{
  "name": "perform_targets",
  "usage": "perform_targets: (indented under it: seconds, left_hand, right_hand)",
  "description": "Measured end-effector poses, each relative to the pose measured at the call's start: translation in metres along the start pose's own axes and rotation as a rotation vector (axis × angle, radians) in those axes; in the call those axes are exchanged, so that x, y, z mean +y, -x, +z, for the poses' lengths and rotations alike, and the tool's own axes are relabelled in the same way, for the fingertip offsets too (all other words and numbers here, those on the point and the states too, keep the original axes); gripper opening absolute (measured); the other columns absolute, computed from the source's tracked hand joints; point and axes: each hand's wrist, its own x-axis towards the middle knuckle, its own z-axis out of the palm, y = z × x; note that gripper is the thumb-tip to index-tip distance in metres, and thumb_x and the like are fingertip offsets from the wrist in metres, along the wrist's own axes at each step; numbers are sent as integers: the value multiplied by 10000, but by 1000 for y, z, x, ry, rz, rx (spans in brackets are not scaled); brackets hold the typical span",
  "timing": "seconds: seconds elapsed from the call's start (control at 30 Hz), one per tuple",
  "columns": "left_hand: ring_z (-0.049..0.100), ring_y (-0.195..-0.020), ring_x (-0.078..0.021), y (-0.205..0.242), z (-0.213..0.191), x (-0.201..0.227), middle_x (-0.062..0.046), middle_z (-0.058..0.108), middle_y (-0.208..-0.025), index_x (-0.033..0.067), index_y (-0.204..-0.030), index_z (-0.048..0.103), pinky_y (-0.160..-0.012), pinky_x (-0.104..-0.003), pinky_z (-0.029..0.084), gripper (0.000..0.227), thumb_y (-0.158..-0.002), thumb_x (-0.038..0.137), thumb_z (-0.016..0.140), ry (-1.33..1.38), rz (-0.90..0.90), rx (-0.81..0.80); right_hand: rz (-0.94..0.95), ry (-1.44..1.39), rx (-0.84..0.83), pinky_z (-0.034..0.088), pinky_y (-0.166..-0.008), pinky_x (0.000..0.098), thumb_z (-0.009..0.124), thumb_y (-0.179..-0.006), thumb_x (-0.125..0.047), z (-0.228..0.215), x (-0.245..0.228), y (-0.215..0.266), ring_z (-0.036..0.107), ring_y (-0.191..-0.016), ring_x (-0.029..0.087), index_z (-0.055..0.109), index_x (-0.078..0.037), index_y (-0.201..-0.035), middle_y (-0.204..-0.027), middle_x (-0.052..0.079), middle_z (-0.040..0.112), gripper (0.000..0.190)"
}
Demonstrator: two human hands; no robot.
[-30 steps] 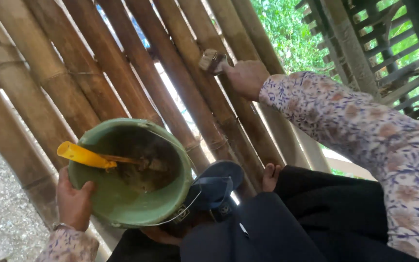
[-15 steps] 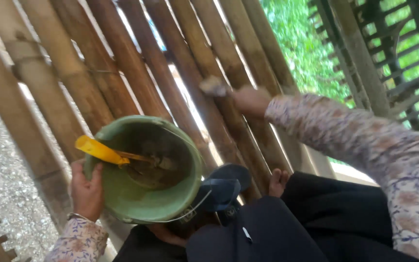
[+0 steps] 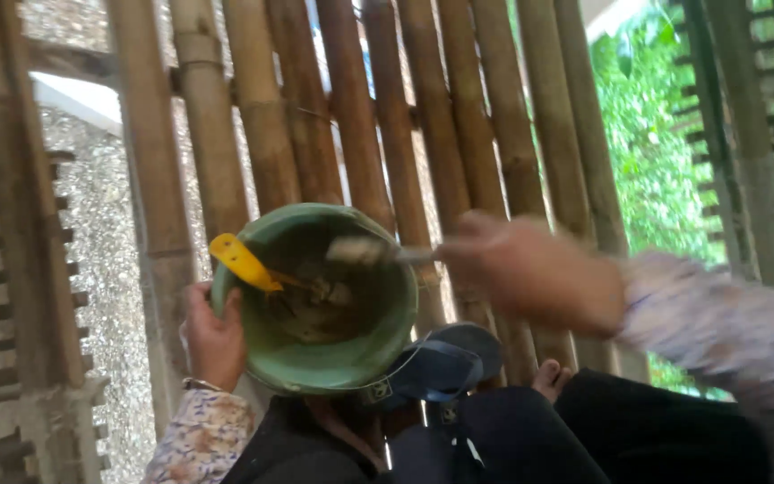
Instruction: Painting or staining bamboo slats using a handheld brush and a bucket of paint.
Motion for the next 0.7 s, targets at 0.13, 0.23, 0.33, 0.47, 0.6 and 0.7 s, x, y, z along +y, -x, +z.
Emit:
perform_targets:
  seconds: [0.13,0.23,0.33,0.47,0.6,0.7]
  left_hand:
    - [615,-899,-423,2,8,-4,-170,640,-944,184,-1113,495,-794,-514,474,280,-911,349,597,-126,-46,84]
    - [611,-959,-410,-4,11,-16,-145,649,-966,236,-1105,508,-825,-517,470,294,-882,401,606,-122,-148,74]
    - [616,-983,-361,-8,9,-11,-87,656,-962,282,-1061,525,-834,-480,474,266,-844,397,627,-62,-214,45]
    - [607,-1027,-364,-12,8,-5,-98,674,-982,295,-1080,569,-872,-483,467,267,-819,269,622,56,-262,-27]
    - [611,-1012,-354,-20,5,-3,-113,673,-982,291,-1106,603,-846,-492,476,347,-768,236,653,124,-247,-30]
    - [647,-914,-284,-15,-5,-1,-82,689,-891,270,-1059,648,-780,-451,492,327,-748,169,646,245,-247,-24]
  right_hand:
    - [-581,328,436,462,-346,434,524,-699,-11,93,-24,-76,592,-471,291,673,-133,-799,-715,87,577,217]
    - [-659,297,463,439,-293,404,522,-667,-3,123,-44,-120,580,-392,257,647,-66,-623,-713,68,498,147]
    - [-685,-81,385,463,-399,433,586,-700,-65,105,-38,-125,593,-484,350,643,-80,-673,-692,73,502,65]
    - [-799,-624,453,481,-593,384,733,-748,-269,101,-30,-120,586,-651,329,721,-143,-861,-722,67,515,170]
    - [-694,-357,319,486,-533,496,658,-789,-188,113,-37,-118,554,-633,459,615,-84,-798,-828,138,526,113]
    - [-716,-392,263,507,-535,452,617,-853,-176,81,-52,-93,573,-664,471,611,-63,-878,-820,142,524,116]
